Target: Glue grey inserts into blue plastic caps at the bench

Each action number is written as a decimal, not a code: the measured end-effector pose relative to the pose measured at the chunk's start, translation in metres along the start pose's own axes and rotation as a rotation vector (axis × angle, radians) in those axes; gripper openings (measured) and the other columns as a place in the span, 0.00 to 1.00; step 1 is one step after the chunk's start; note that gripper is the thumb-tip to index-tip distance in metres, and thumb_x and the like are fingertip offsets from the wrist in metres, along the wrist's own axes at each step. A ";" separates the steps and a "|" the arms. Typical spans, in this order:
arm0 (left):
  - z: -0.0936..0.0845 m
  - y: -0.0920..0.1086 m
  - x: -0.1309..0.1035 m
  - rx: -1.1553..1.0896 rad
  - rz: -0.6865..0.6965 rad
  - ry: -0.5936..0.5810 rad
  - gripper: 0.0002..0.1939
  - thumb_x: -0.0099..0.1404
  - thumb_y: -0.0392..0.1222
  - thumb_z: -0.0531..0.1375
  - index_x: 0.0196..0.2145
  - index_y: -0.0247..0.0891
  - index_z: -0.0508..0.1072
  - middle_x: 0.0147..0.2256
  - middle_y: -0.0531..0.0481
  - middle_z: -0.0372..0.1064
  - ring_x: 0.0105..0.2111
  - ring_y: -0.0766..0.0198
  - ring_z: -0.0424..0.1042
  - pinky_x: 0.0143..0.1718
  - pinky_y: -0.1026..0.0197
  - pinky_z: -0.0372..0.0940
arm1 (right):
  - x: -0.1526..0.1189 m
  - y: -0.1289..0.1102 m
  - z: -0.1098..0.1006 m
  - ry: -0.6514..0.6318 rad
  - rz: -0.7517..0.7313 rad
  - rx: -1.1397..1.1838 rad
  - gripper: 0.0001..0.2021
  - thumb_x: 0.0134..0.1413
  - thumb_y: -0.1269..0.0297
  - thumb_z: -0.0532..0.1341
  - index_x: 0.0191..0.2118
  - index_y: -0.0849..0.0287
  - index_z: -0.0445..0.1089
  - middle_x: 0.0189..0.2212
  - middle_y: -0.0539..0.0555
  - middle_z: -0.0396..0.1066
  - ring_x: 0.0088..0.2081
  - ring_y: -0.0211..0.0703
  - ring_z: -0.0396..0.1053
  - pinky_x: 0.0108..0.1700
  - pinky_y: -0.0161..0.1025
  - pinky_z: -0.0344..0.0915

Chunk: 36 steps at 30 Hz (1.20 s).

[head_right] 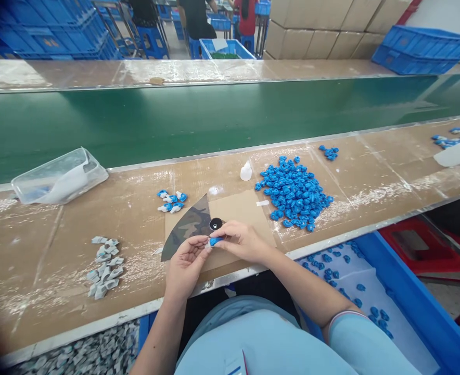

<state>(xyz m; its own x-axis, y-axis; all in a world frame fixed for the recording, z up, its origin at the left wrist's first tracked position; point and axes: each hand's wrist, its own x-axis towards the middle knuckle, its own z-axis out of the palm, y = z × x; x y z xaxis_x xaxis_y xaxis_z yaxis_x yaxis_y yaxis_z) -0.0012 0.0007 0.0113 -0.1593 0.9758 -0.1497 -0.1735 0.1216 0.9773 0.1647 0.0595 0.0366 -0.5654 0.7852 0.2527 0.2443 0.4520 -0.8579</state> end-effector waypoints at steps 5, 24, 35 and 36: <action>-0.004 0.002 -0.002 0.131 0.056 -0.047 0.12 0.54 0.42 0.65 0.38 0.39 0.73 0.36 0.47 0.75 0.39 0.61 0.75 0.44 0.58 0.69 | -0.001 0.006 -0.002 -0.040 -0.049 -0.021 0.09 0.58 0.60 0.61 0.41 0.55 0.76 0.35 0.55 0.76 0.38 0.40 0.73 0.42 0.38 0.71; -0.048 0.018 0.036 0.244 0.084 0.363 0.19 0.49 0.44 0.66 0.38 0.37 0.68 0.31 0.48 0.73 0.35 0.61 0.75 0.42 0.56 0.70 | -0.025 0.020 -0.072 0.191 0.177 -0.710 0.08 0.57 0.67 0.59 0.36 0.55 0.76 0.33 0.54 0.78 0.35 0.47 0.72 0.40 0.44 0.68; -0.084 0.022 0.079 0.443 0.146 0.577 0.13 0.52 0.33 0.57 0.38 0.37 0.67 0.37 0.44 0.72 0.37 0.61 0.74 0.44 0.56 0.68 | -0.041 0.048 -0.085 0.134 0.156 -0.824 0.10 0.51 0.67 0.57 0.36 0.52 0.75 0.31 0.54 0.76 0.33 0.48 0.73 0.33 0.42 0.69; -0.085 0.021 0.076 0.501 0.165 0.581 0.13 0.53 0.34 0.57 0.39 0.37 0.67 0.38 0.43 0.72 0.37 0.60 0.74 0.44 0.55 0.68 | -0.039 0.045 -0.085 0.162 0.155 -0.777 0.10 0.51 0.66 0.57 0.37 0.52 0.75 0.32 0.54 0.76 0.32 0.47 0.73 0.32 0.42 0.69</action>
<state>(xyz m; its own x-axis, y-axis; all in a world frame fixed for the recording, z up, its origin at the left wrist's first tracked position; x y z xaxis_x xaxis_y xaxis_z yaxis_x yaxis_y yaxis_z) -0.0997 0.0621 0.0080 -0.6514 0.7541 0.0838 0.3337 0.1855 0.9242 0.2648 0.0852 0.0257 -0.3735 0.8878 0.2691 0.8221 0.4511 -0.3474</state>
